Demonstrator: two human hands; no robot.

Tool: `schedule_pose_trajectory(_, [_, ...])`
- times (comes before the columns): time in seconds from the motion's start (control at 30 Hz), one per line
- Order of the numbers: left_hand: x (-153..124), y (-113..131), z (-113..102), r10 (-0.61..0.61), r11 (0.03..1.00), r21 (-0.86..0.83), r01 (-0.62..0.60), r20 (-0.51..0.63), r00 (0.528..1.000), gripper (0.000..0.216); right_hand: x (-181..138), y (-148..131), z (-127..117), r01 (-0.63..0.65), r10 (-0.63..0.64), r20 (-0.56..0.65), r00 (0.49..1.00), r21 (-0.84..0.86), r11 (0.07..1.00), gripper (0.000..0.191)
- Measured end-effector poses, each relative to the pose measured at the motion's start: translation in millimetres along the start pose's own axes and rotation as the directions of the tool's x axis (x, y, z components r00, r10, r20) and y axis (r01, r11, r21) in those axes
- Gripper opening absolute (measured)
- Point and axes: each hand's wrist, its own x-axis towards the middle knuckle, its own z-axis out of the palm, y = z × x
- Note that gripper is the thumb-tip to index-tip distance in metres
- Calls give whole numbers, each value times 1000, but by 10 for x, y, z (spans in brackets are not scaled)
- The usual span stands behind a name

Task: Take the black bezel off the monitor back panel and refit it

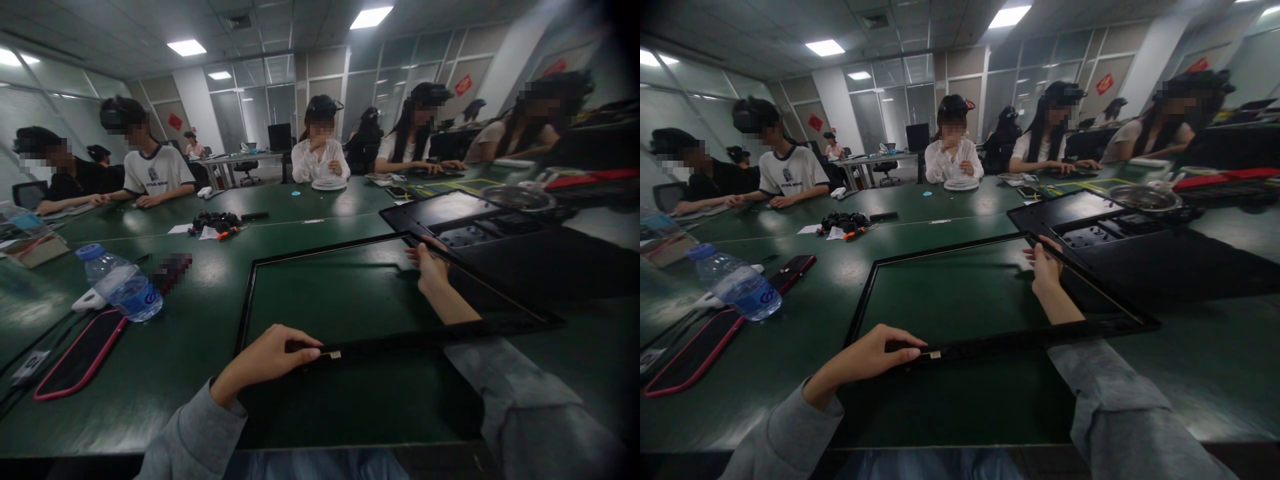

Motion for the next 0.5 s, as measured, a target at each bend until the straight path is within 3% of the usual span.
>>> schedule_pose_trajectory(0.33, [-121,-170,-153,14,998,-70,-10,65,998,46,58,89,-27,26,-26,14,1000,-4,1000,41])
schedule_pose_trajectory(0.5, [-131,-261,-140,-3,995,-99,7,35,999,46,73,108,-39,37,-36,30,999,-16,999,41])
